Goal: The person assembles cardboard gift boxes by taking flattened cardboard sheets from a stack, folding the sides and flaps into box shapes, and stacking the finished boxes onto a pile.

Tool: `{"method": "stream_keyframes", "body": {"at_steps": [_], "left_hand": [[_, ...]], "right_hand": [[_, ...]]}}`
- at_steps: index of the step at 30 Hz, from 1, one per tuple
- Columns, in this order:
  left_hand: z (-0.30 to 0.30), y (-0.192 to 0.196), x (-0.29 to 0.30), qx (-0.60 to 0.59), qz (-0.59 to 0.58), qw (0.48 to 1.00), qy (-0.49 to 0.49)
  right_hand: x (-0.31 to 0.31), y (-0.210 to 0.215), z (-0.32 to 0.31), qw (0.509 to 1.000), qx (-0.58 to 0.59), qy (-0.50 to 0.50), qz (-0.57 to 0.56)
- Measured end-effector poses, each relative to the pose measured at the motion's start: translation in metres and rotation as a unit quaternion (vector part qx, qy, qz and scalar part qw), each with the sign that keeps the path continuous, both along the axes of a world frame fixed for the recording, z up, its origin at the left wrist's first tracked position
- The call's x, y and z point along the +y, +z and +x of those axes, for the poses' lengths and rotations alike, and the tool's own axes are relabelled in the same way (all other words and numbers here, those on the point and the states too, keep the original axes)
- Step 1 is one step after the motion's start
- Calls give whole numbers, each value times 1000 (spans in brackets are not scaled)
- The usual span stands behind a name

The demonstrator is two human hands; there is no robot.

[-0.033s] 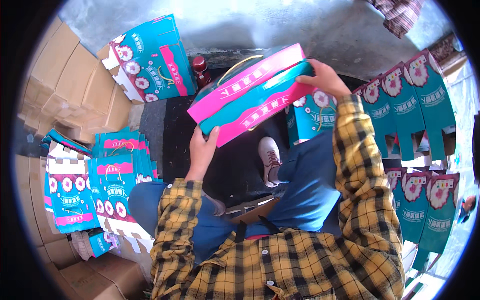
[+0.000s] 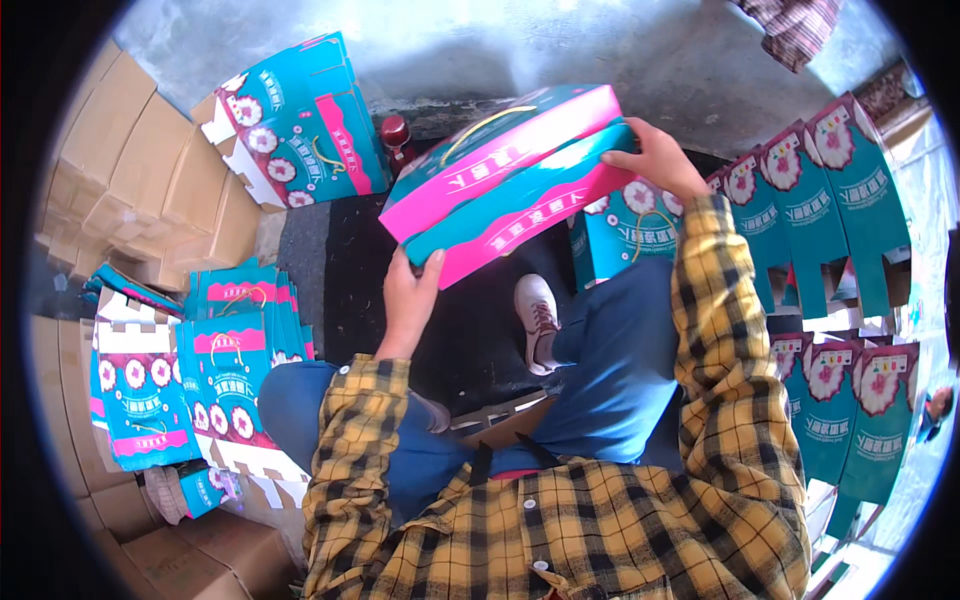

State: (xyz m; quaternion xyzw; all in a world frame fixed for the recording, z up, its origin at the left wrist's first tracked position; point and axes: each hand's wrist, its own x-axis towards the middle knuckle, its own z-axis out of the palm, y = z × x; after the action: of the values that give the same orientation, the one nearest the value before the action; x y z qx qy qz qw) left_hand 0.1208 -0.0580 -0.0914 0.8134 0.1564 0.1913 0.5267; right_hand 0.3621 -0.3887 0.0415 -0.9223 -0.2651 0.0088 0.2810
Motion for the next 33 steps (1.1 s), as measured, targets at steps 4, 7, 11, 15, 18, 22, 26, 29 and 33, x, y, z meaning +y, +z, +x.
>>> {"method": "stream_keyframes", "body": {"at_steps": [4,7,11,15,18,22,26,29,33], "left_hand": [[33,-3,-58,11,176,984,-13],[58,-11,-113,-19,195,975,-108],[89,-81,-172,-32,114,969,-218],[105,-109,-211,134,-185,893,-387],[106,-124,-209,101,-210,859,-456],[104,-130,-201,-14,-116,844,-523],[108,-123,-212,-37,-129,838,-529],[106,-117,-213,-52,-129,842,-521],[111,-126,-197,34,-182,867,-462]], "right_hand": [[-90,-33,-33,987,38,-96,125],[-183,-105,-55,960,70,-173,211],[-286,-203,-88,915,148,-266,266],[-365,-271,-115,896,149,-343,241],[-363,-299,-114,889,132,-347,269],[-352,-325,-105,873,88,-392,278],[-392,-355,-97,866,59,-450,210],[-403,-390,-106,822,50,-548,150],[-413,-417,-136,826,18,-504,251]]}}
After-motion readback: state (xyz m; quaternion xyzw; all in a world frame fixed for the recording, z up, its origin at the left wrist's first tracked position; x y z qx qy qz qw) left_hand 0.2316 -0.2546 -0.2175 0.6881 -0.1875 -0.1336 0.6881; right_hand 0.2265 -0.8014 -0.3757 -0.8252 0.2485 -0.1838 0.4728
